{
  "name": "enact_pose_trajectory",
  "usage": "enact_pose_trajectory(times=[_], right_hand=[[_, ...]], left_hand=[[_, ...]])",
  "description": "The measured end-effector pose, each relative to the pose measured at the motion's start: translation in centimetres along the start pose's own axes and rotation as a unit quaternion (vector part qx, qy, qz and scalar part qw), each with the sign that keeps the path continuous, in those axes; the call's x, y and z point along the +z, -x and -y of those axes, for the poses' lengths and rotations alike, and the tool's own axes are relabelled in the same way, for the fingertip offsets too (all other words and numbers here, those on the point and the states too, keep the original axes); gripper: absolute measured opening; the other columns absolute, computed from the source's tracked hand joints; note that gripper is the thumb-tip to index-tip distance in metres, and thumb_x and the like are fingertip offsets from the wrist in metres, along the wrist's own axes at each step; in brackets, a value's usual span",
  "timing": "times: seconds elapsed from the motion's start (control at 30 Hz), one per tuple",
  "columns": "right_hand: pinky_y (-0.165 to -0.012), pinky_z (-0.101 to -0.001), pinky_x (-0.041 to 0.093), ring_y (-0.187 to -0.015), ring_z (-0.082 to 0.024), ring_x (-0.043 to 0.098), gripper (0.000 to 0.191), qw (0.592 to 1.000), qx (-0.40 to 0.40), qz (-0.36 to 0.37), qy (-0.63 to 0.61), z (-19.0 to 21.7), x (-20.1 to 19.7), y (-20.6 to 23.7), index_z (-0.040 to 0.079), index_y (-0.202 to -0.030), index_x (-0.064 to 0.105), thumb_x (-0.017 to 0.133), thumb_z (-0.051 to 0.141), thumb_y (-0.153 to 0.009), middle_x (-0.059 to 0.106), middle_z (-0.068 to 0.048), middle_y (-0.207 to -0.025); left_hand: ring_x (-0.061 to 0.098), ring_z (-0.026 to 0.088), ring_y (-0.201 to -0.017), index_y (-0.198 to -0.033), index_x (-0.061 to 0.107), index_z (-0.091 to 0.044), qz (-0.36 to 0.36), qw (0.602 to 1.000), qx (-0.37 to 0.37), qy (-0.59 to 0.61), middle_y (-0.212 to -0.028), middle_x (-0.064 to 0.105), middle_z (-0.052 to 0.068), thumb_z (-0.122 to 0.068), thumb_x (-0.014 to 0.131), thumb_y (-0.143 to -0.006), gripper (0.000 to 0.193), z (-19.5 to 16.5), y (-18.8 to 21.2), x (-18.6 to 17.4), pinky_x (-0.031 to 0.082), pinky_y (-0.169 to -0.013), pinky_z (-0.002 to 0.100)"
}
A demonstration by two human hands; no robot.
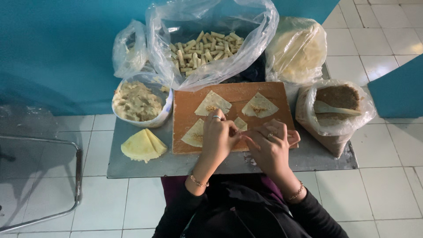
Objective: The person folds triangular pastry wrappers on a wooden board, spooning filling from a bowl onto the wrappers and folding them over the filling, then places the folded pastries into a plastic bag. They repeat the folding cycle with several wrappers, occasionally repositioning the stack of unused wrappers.
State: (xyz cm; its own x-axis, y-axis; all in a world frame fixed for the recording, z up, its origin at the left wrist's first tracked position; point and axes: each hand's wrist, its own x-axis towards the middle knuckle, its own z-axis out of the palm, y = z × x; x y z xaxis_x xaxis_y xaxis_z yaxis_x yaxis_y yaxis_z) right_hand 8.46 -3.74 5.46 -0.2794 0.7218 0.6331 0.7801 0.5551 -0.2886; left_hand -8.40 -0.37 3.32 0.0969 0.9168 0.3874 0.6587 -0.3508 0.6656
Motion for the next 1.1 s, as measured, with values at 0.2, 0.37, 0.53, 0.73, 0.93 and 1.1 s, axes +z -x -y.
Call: enact_pose_trajectory(times=[0.2,0.37,0.53,0.73,0.93,1.1], right_hand=[[-0.094,-0.0368,0.045,-0.102,-0.025,0.058,0.021,1.0,0.019,-0.019,0.014,0.6,-0.1,0.7,0.018,-0.103,0.08,0.081,0.018,-0.081,0.075,0.005,-0.091],[-0.093,-0.0417,0.042,-0.102,-0.024,0.061,0.024,0.998,0.043,0.012,0.036,0.1,0.3,0.0,0.019,-0.1,0.08,0.083,0.02,-0.076,0.074,0.003,-0.084],[-0.097,-0.0379,0.046,-0.111,-0.027,0.059,0.021,0.998,0.045,0.032,0.004,-0.5,0.6,-0.1,0.023,-0.098,0.08,0.08,0.02,-0.078,0.075,0.003,-0.087],[-0.095,-0.0394,0.044,-0.112,-0.025,0.059,0.015,0.999,0.032,0.038,0.001,-1.1,0.6,-0.3,0.023,-0.096,0.08,0.081,0.028,-0.081,0.077,0.004,-0.094],[-0.096,-0.0423,0.042,-0.115,-0.025,0.056,0.016,0.997,0.03,0.066,0.026,-1.2,0.9,-0.1,0.023,-0.097,0.081,0.079,0.027,-0.081,0.076,0.005,-0.1],[-0.103,-0.0404,0.044,-0.122,-0.026,0.055,0.015,0.996,0.034,0.086,0.002,-1.3,0.8,-0.2,0.021,-0.1,0.079,0.078,0.025,-0.086,0.074,0.005,-0.109]], left_hand=[[0.052,0.029,-0.092,-0.071,0.078,-0.011,0.014,1.0,-0.011,-0.025,-0.09,0.054,0.008,-0.021,0.087,-0.067,0.014,0.3,0.1,0.2,0.044,-0.081,0.041],[0.052,0.029,-0.094,-0.073,0.077,-0.011,0.007,0.999,0.013,-0.032,-0.09,0.056,0.008,-0.022,0.085,-0.07,0.014,0.6,0.0,0.1,0.045,-0.081,0.041],[0.053,0.03,-0.096,-0.069,0.072,-0.012,0.046,0.997,-0.027,-0.047,-0.088,0.06,0.006,-0.029,0.088,-0.069,0.023,0.5,-0.2,0.2,0.041,-0.084,0.045],[0.053,0.03,-0.1,-0.082,0.07,-0.011,0.02,0.997,-0.025,-0.068,-0.096,0.058,0.006,-0.026,0.087,-0.069,0.026,0.0,0.0,-0.3,0.039,-0.086,0.048],[0.052,0.027,-0.112,-0.087,0.073,-0.01,0.011,0.994,0.058,-0.097,-0.11,0.056,0.004,-0.008,0.074,-0.079,0.009,-0.3,1.5,-0.9,0.032,-0.089,0.048],[0.051,0.026,-0.116,-0.095,0.076,-0.012,0.011,0.987,0.109,-0.121,-0.114,0.055,0.003,-0.004,0.07,-0.078,0.02,0.2,2.1,-1.4,0.031,-0.092,0.052]])
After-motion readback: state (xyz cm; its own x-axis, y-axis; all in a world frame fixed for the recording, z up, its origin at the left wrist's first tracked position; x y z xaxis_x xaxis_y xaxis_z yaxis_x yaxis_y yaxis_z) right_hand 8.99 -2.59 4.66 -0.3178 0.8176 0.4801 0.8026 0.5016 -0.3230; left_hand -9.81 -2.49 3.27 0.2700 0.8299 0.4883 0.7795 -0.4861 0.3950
